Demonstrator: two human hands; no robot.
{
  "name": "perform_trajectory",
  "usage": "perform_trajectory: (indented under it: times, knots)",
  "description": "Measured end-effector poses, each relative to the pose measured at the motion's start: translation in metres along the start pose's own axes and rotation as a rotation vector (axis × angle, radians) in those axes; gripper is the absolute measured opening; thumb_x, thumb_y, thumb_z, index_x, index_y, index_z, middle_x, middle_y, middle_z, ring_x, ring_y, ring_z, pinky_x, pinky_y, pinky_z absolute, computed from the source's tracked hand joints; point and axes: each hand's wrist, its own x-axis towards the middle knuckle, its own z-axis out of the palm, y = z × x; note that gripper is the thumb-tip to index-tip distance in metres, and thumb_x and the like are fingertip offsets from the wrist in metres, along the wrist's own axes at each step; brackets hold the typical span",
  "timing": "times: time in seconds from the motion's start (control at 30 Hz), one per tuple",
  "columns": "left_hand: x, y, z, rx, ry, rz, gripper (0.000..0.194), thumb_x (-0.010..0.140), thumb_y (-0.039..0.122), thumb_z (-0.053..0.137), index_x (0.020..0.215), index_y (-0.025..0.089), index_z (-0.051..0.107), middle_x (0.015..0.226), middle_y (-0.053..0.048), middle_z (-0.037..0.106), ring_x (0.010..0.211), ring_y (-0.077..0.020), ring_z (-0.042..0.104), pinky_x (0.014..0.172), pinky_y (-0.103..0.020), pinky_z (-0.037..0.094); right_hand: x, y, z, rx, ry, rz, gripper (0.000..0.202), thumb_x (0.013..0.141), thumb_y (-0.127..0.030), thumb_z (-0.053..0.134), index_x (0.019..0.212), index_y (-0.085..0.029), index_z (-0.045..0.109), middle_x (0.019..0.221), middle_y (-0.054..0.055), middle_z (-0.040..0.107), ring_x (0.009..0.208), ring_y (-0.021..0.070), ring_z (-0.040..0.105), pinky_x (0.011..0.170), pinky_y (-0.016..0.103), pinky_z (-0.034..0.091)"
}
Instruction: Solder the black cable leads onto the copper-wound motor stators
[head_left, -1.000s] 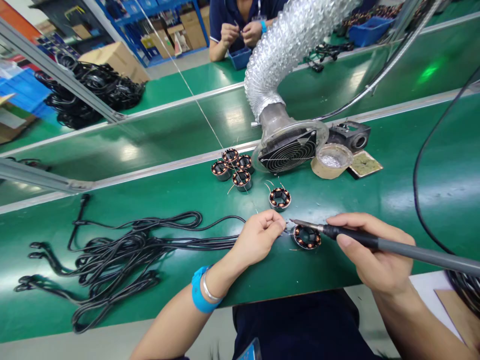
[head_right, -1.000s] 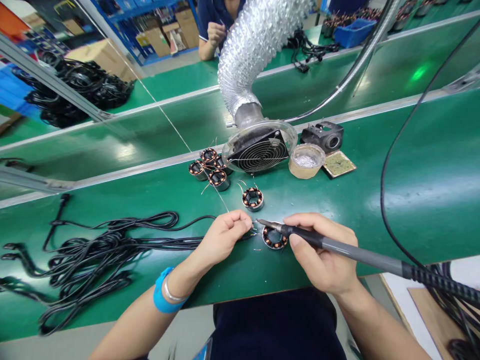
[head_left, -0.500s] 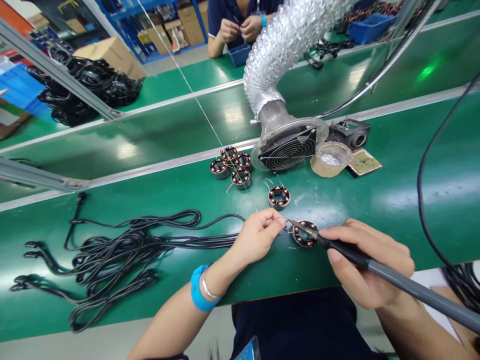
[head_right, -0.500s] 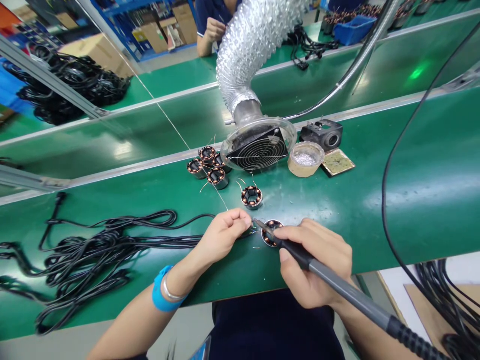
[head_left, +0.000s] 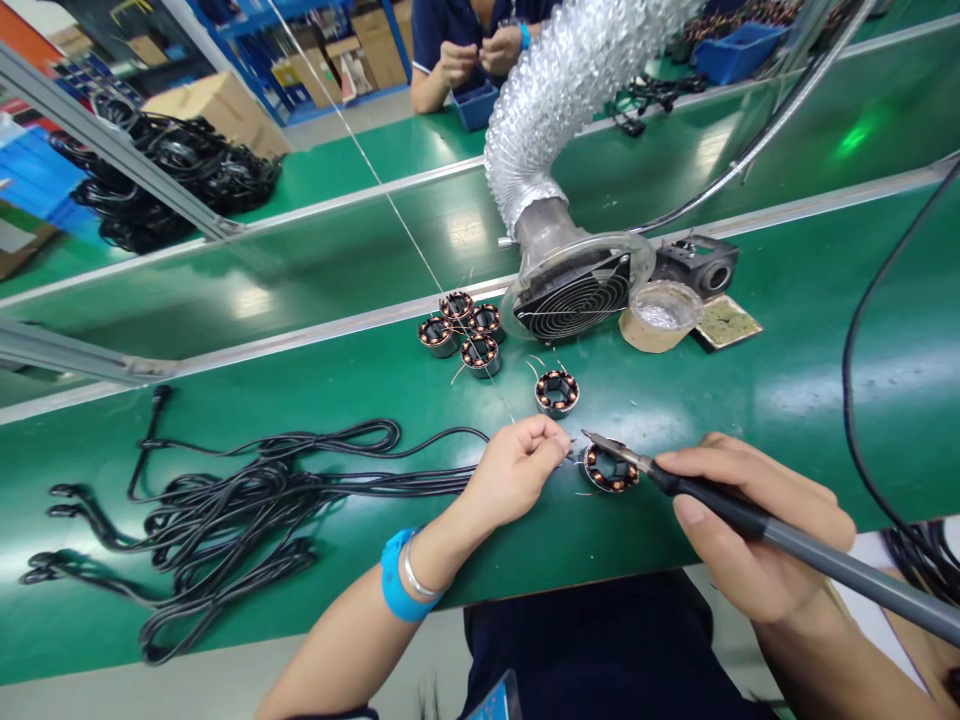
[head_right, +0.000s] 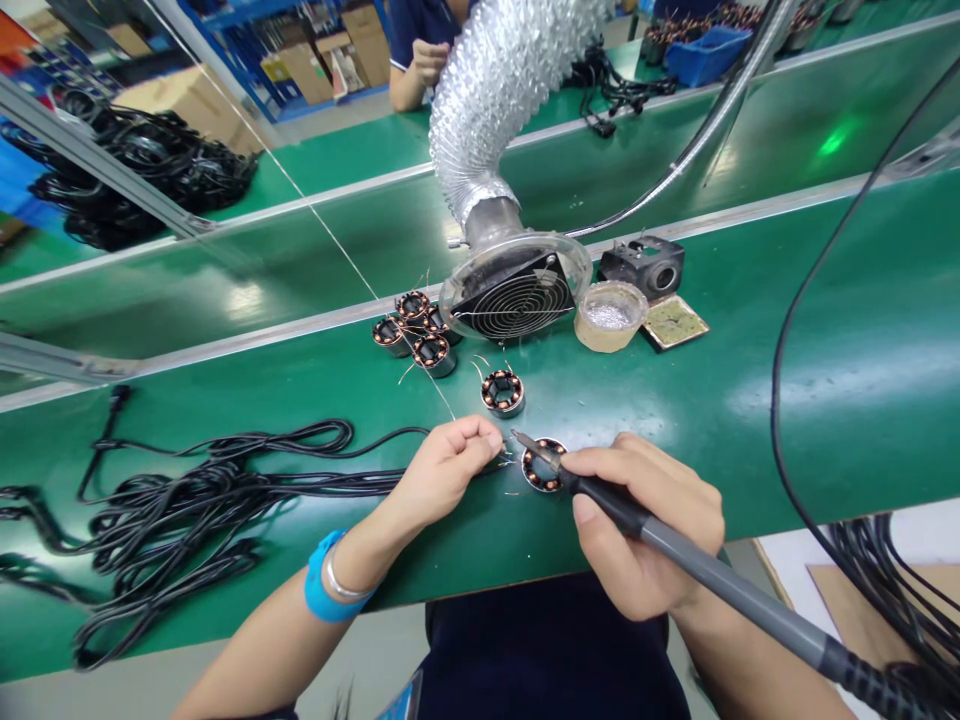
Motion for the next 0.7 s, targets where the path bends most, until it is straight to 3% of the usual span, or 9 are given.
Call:
perform_trajectory:
  times: [0.37,0.7]
  knots:
    - [0.0002,0.0002,0.0002,-0.011,-0.007,-0.003,0.022,0.082,0.037,0.054,0.075,0.016,0.055,0.059,0.006,0.04,0.054,-0.0087,0.031,0.053,-0.023,0.023,-0.0023,0.0021,0.0046,0.027,-0.045,0.009,0.024,0.079,-0.012,0.062,0.102,-0.017,0.067,0.074,0.001,0.065,0.059,0.0139,0.057,0.052,0.029,0.045]
    - [0.0005,-0.0004,-0.0008,-0.022,-0.005,-0.01,0.021,0.082,0.036,0.055,0.074,0.016,0.054,0.058,0.006,0.038,0.053,-0.0084,0.03,0.052,-0.023,0.023,-0.0077,0.0052,0.0068,0.1,-0.005,0.004,0.027,0.078,-0.011,0.062,0.103,-0.015,0.068,0.073,0.002,0.062,0.058,0.0134,0.053,0.051,0.03,0.042]
